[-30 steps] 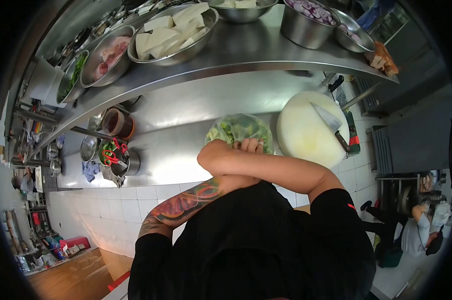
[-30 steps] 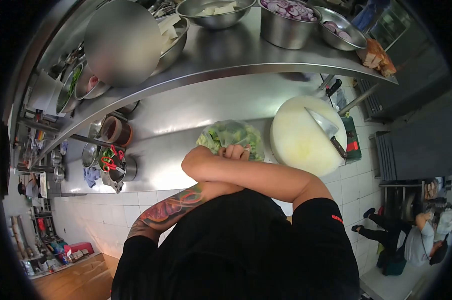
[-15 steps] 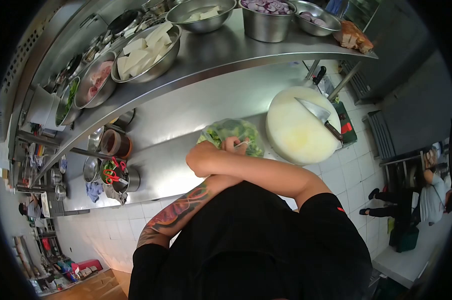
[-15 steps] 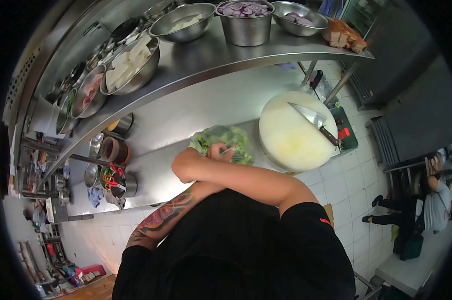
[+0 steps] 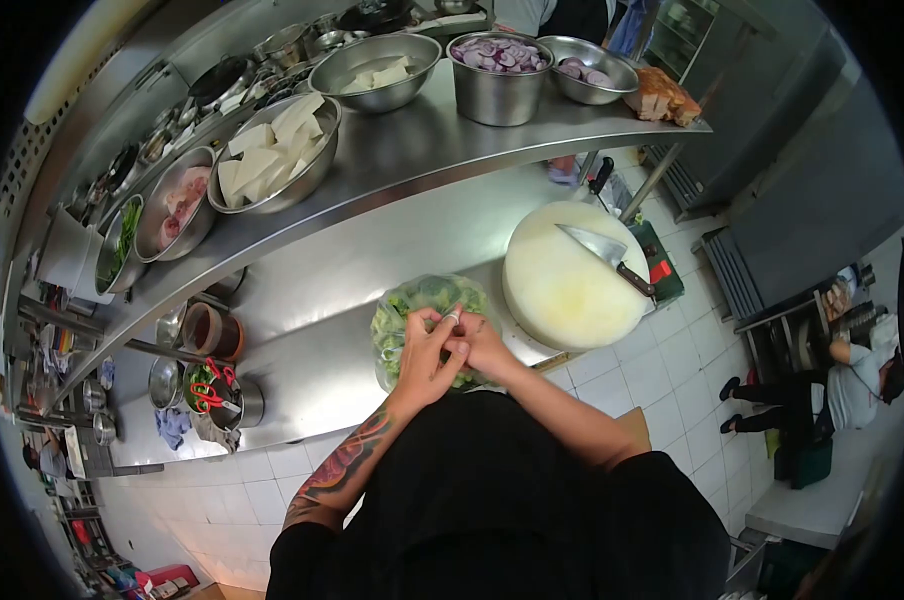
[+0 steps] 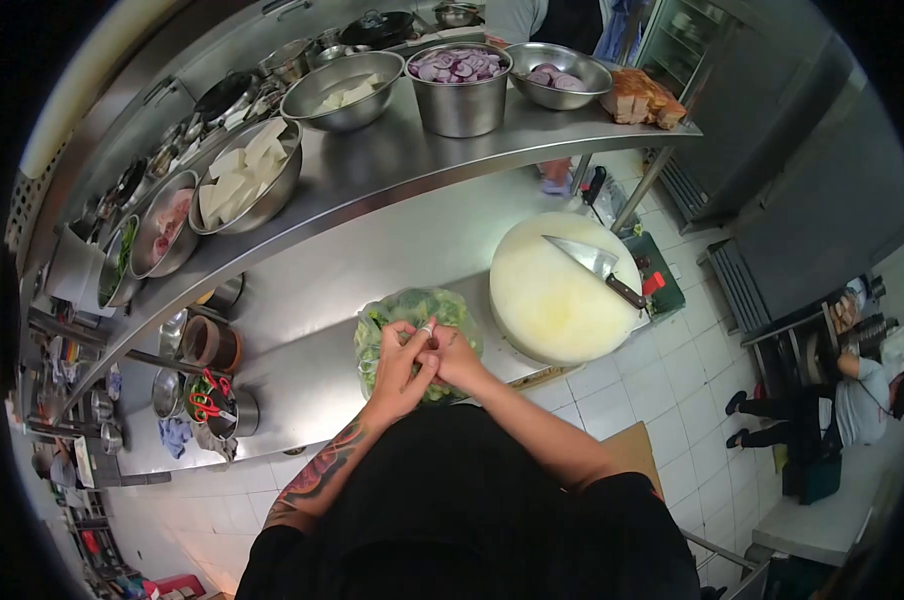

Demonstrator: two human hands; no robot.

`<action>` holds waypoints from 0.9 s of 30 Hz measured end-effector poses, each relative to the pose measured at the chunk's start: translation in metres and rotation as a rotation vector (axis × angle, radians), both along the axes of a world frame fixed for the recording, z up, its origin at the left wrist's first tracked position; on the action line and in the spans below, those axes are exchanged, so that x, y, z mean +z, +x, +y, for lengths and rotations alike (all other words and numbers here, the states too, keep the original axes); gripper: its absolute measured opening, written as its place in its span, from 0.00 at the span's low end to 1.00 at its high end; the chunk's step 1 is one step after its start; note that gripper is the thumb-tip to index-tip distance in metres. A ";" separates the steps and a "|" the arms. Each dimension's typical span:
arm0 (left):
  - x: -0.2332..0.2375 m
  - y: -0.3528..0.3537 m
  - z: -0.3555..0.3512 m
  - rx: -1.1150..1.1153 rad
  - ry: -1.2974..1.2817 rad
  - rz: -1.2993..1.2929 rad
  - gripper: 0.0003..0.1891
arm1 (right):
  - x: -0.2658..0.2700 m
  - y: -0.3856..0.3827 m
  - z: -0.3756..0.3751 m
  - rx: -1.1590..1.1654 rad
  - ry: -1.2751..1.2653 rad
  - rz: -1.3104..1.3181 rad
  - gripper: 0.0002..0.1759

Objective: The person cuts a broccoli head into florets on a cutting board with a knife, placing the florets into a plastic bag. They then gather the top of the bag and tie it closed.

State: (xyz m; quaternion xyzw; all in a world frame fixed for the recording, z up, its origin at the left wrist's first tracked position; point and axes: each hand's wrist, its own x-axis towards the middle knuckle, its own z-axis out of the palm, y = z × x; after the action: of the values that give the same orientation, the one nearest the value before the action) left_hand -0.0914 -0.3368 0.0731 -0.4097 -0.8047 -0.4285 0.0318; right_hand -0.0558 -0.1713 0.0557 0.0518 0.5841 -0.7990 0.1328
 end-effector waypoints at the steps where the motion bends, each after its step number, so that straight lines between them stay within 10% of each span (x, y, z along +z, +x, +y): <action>1: -0.003 -0.001 0.000 -0.002 -0.001 0.000 0.28 | -0.015 -0.004 -0.007 -0.099 -0.058 0.013 0.03; 10: -0.001 -0.013 -0.017 0.081 -0.008 -0.217 0.13 | -0.018 0.014 0.003 -0.234 0.046 -0.028 0.10; 20: 0.037 -0.039 -0.029 -0.139 -0.585 0.217 0.05 | 0.004 0.013 0.027 -0.177 0.999 0.802 0.09; 24: 0.036 -0.065 -0.024 -0.257 -0.709 0.130 0.04 | 0.022 0.017 0.035 0.052 1.192 0.721 0.08; 26: 0.035 -0.080 -0.020 -0.041 -0.543 -1.112 0.06 | 0.026 0.025 0.032 0.302 1.320 0.561 0.08; 27: 0.030 -0.080 -0.021 -0.042 -0.544 -1.111 0.06 | 0.025 0.028 0.024 0.300 1.320 0.561 0.08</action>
State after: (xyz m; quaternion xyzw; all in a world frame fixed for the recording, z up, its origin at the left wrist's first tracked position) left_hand -0.1714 -0.3581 0.1027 -0.1346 -0.7731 -0.3577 -0.5062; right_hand -0.0277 -0.1474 0.0808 -0.1659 0.9568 -0.2371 0.0275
